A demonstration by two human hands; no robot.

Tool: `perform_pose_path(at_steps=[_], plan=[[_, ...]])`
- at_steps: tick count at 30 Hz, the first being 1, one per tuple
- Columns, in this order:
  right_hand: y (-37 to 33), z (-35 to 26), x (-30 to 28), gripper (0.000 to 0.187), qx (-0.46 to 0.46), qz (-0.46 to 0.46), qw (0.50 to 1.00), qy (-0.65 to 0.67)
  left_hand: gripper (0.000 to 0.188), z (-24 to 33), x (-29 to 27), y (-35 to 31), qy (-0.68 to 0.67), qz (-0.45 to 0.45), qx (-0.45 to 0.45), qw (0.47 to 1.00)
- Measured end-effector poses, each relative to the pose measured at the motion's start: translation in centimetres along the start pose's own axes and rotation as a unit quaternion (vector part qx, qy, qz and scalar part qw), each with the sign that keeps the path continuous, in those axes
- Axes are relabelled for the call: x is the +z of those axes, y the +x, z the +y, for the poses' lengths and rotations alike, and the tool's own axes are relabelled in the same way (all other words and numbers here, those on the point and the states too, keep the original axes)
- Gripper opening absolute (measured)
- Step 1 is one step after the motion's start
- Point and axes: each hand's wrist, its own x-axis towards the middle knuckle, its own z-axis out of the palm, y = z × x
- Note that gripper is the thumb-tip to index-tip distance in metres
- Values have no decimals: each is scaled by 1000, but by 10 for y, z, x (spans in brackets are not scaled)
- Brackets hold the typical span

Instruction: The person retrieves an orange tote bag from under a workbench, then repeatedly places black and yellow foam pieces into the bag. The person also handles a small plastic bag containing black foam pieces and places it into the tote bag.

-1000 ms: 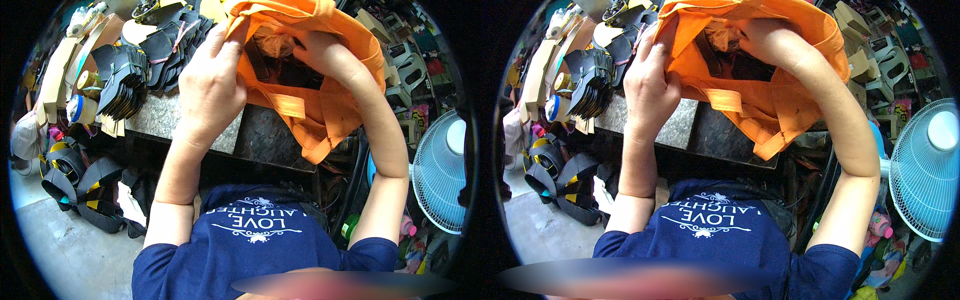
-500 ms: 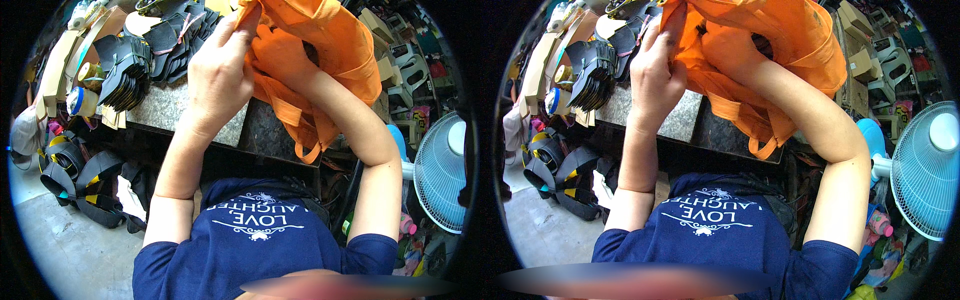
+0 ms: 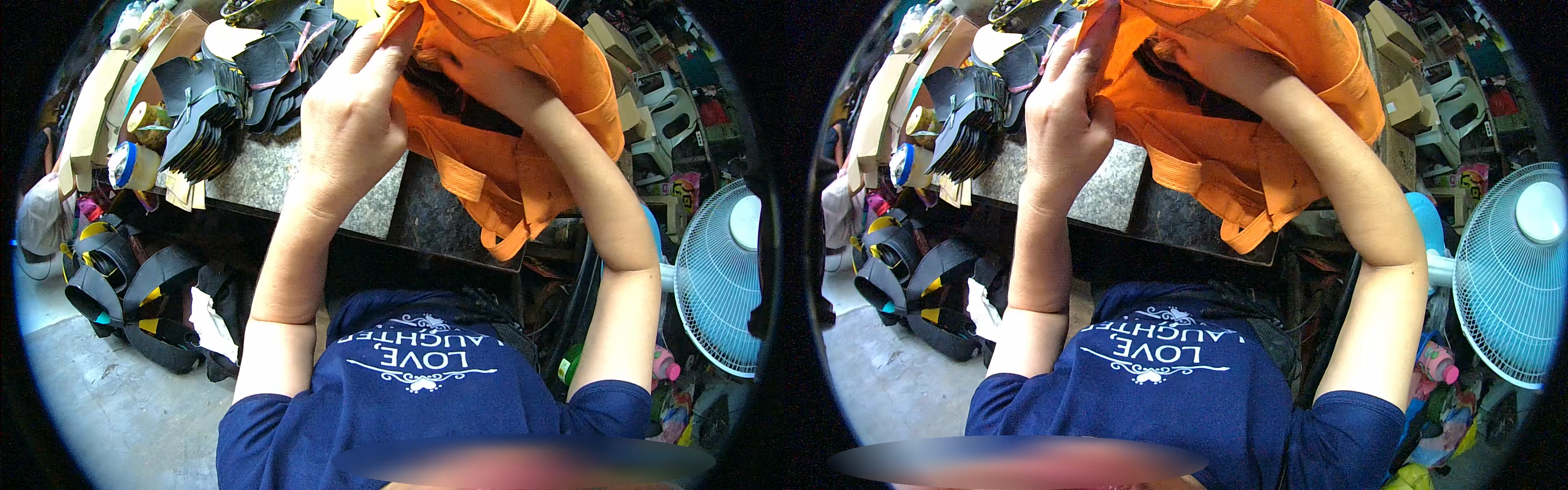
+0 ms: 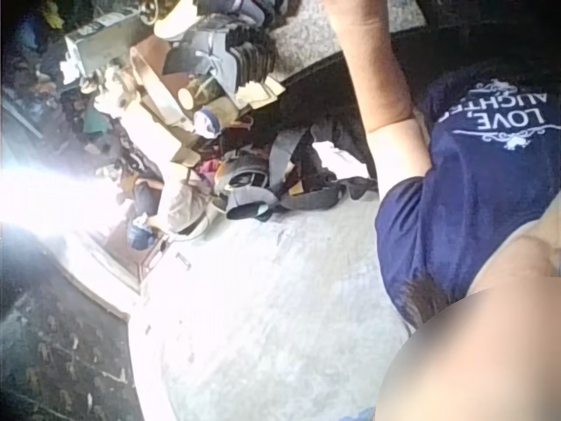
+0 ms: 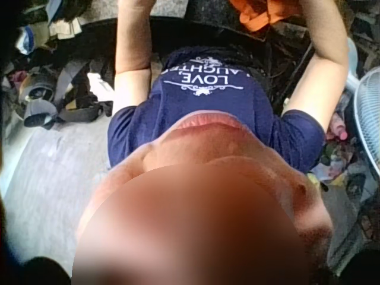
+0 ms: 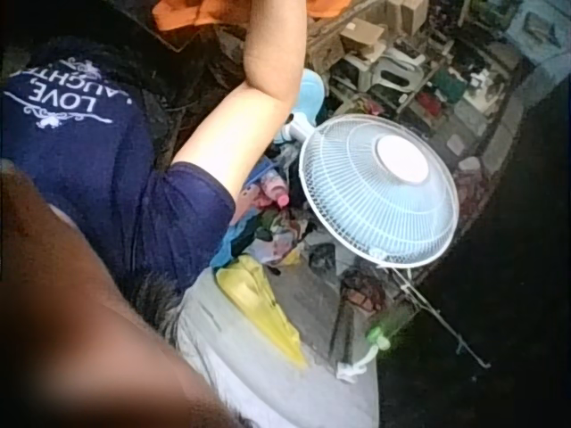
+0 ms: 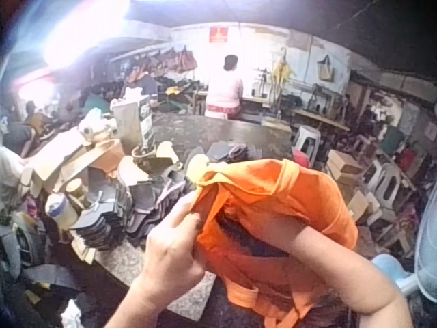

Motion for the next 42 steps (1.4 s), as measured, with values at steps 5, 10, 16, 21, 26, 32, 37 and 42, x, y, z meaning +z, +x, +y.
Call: perform_pose_path(at_steps=[5, 10, 16, 21, 26, 32, 37, 42], plan=[[16, -31, 12, 32, 6, -24, 989, 149, 73, 0, 5, -2, -11, 25, 7, 1000], [21, -34, 24, 37, 29, 43, 981, 185, 64, -8, 7, -3, 2, 39, 31, 999], [15, 24, 9, 45, 129, 6, 931, 341, 61, -15, 4, 2, 39, 5, 3, 999], [3, 63, 0, 53, 167, -23, 910, 380, 31, -8, 4, 9, 20, -6, 24, 999], [-7, 72, 8, 61, 182, -35, 885, 428, 59, -3, 9, 17, 43, -3, 23, 999], [-17, 75, -6, 71, 195, -56, 876, 438, 54, -7, 15, 20, 60, 20, 41, 997], [-36, 71, -27, 77, 112, -173, 950, 234, 50, -9, 16, 23, 66, 29, 28, 997], [-40, 85, -37, 71, 138, -142, 957, 211, 39, -4, 15, 30, 41, 29, 47, 998]])
